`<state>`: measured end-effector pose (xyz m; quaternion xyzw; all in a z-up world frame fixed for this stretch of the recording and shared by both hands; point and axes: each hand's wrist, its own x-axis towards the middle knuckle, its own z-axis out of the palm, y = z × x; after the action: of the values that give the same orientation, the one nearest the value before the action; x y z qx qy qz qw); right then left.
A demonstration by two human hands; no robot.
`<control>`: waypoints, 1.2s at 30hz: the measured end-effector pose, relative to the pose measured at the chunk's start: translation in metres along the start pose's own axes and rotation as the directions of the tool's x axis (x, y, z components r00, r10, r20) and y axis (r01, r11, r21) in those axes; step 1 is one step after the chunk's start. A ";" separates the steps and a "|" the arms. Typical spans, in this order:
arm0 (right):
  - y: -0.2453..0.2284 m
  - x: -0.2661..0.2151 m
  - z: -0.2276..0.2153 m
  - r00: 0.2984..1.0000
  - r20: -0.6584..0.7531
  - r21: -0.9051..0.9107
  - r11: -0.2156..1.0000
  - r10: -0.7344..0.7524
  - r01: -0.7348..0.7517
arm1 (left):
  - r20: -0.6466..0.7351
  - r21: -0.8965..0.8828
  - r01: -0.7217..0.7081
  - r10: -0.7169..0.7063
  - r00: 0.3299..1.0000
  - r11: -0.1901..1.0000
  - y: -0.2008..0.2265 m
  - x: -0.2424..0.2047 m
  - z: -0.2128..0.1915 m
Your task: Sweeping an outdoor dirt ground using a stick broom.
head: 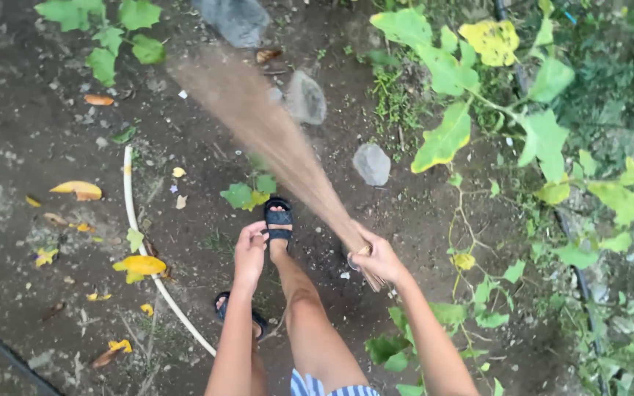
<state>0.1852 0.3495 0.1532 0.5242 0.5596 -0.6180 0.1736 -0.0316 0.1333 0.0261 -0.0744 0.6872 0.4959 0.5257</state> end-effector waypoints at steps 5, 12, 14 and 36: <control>0.013 0.085 0.016 0.947 -0.314 0.130 0.984 -0.074 0.120 | -0.075 -0.022 -0.010 0.009 0.997 1.000 0.001 0.008 -0.014; -0.031 0.151 0.099 0.980 -0.038 -0.310 0.935 -0.195 0.174 | -0.212 -0.301 0.124 -0.193 0.958 0.946 -0.020 -0.008 -0.036; -0.041 0.140 0.101 0.960 0.082 -0.216 0.936 -0.267 0.278 | -0.165 -0.411 -0.038 -0.034 0.986 0.911 0.092 -0.051 -0.005; -0.170 0.128 -0.036 0.987 0.157 -0.371 0.924 -0.038 0.095 | -0.238 -0.717 -0.238 0.090 0.967 0.655 0.186 -0.106 -0.016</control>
<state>0.0147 0.4818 0.1381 0.4145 0.6713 -0.5413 0.2909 -0.1117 0.1692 0.2216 -0.2633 0.4756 0.7681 0.3382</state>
